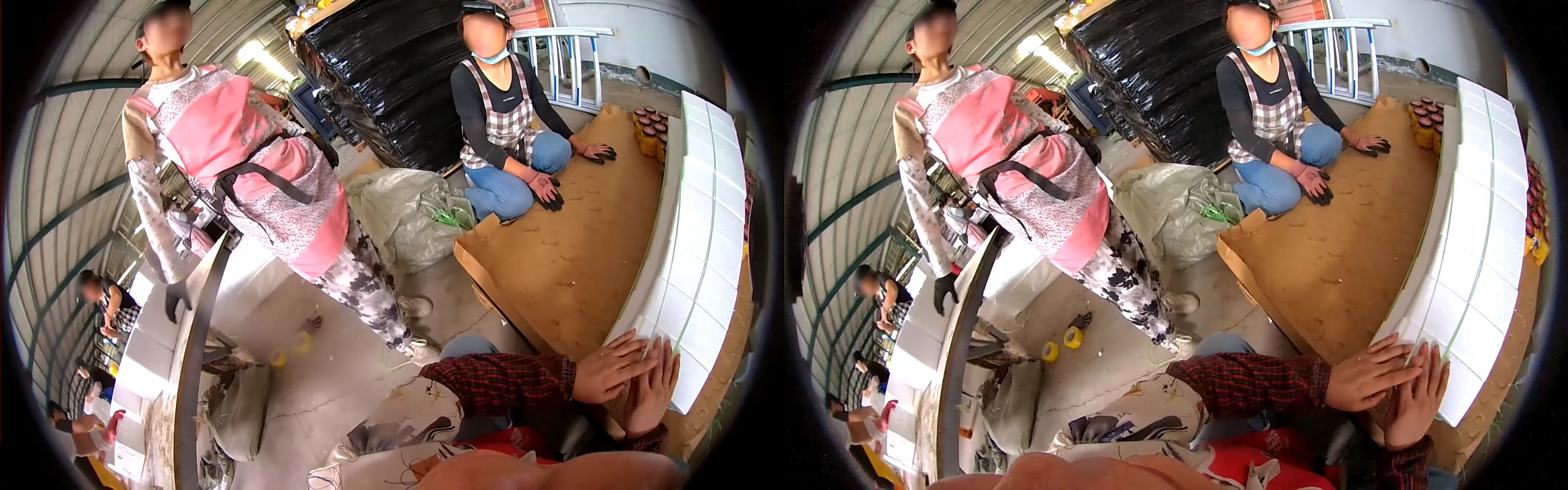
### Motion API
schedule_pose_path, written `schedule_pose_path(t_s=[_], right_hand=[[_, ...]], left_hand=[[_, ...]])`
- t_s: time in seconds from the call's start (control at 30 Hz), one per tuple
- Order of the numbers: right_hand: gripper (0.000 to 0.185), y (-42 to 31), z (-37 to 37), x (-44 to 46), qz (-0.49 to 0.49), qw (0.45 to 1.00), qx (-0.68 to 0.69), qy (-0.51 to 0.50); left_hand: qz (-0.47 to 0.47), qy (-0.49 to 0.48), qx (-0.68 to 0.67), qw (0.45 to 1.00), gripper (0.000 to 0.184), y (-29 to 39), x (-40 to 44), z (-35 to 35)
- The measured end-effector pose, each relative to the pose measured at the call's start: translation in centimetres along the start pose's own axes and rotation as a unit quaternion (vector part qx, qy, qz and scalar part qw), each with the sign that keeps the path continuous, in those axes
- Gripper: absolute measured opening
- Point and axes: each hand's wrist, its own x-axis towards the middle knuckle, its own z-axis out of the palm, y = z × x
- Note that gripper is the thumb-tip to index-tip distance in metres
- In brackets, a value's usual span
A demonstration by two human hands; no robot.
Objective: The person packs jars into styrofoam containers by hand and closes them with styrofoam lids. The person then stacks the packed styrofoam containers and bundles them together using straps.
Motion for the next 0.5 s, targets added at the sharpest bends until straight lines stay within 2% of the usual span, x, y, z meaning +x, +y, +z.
schedule_pose_path(t_s=[0.07, 0.23, 0.5], right_hand=[[0.047, 0.0, 0.0, 0.0, -0.002, 1.0, 0.003, 0.005], [0.047, 0.6, -0.3, 1.2, -0.002, 1.0, -0.003, -0.003], [0.045, 0.8, -0.2, 1.9, -0.003, 1.0, -0.006, -0.008]], left_hand=[[0.009, -0.005, 0.023, 1.0, 0.072, -0.1, -0.1, 0.2], [-0.011, -0.032, -0.019, 0.999, 0.073, -0.1, 1.1, -1.2], [-0.001, -0.013, 0.006, 1.0, 0.074, -1.2, 1.2, -0.8]])
